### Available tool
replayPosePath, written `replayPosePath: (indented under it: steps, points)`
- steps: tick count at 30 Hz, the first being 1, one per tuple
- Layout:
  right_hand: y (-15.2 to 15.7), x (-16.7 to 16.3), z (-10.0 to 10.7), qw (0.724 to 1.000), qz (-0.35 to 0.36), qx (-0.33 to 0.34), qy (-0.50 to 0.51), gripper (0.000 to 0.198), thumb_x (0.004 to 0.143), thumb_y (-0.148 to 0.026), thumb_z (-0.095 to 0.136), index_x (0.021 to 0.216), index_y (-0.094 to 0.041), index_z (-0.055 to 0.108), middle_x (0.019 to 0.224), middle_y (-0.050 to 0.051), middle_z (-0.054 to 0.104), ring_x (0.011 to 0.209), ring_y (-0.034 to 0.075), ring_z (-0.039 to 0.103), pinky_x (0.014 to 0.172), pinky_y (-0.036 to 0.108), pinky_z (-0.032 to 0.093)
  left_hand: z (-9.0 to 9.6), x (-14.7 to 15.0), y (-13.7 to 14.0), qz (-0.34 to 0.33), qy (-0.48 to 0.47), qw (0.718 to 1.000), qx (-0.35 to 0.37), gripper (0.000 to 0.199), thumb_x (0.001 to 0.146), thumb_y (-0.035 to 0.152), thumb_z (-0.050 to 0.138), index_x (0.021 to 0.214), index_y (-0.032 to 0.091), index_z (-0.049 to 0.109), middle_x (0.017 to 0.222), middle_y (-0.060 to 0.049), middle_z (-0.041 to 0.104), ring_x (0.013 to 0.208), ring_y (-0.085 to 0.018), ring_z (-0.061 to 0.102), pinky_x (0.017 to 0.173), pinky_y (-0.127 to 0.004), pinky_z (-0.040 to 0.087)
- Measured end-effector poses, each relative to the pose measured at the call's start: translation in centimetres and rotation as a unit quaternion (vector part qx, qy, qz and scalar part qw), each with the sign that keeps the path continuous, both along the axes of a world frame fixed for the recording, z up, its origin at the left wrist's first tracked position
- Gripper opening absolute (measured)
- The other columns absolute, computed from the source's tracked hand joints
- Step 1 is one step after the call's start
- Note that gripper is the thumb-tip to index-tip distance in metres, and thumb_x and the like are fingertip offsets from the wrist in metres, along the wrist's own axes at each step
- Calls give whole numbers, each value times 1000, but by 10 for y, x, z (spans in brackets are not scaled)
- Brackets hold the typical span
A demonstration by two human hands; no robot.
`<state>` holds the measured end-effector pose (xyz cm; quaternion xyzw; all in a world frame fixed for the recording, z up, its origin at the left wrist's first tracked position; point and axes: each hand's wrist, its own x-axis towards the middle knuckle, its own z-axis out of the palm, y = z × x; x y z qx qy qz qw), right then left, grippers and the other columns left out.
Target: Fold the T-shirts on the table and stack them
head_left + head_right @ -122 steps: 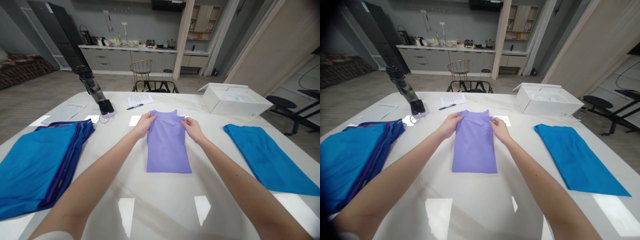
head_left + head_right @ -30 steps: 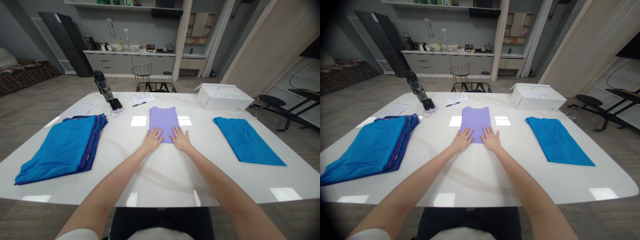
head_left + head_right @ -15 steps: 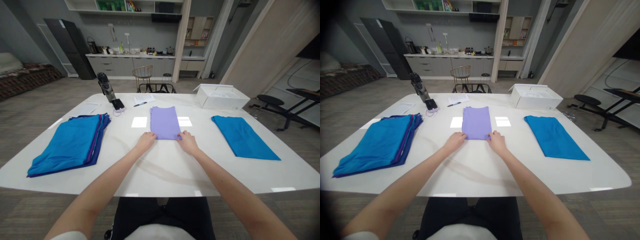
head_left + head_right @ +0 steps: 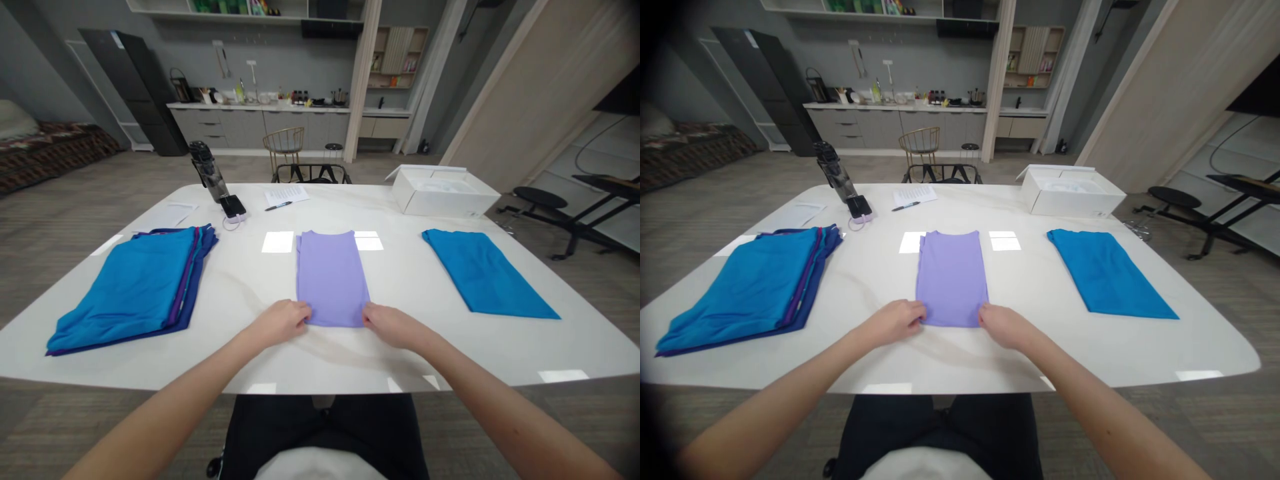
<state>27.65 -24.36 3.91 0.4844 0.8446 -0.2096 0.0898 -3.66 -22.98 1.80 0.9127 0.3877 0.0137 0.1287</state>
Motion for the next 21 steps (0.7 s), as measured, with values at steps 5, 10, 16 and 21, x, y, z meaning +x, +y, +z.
replayPosePath:
  steps: [5,10,16,21]
  points:
    - [-23,-1,19,991,13,-132,24,17,90,-16,55,84,-20,71,91,6,72,79,21,64,67,28,41,19,-2,-33,-63,-68,989,-119,10,86,25,59,86,29,68,86,1,72,77,-21,68,70,-32,45]
    - [50,-6,16,995,-53,-29,84,15,91,-23,60,93,-22,76,91,5,75,84,20,67,72,27,44,31,7,44,33,-66,992,-106,19,94,33,54,92,26,72,92,0,75,84,-19,68,74,-28,46]
    - [164,-14,-6,975,-179,128,40,32,97,-35,61,125,-22,67,129,12,66,111,26,65,87,31,47,29,14,162,215,43,976,4,45,90,45,63,128,21,63,132,-12,66,117,-29,64,93,-35,48]
    - [208,-16,-26,959,-272,74,16,71,87,-64,68,135,-13,59,139,22,60,118,33,64,87,34,49,22,21,197,301,89,944,-106,63,85,61,65,132,19,60,137,-18,64,125,-34,61,99,-40,47]
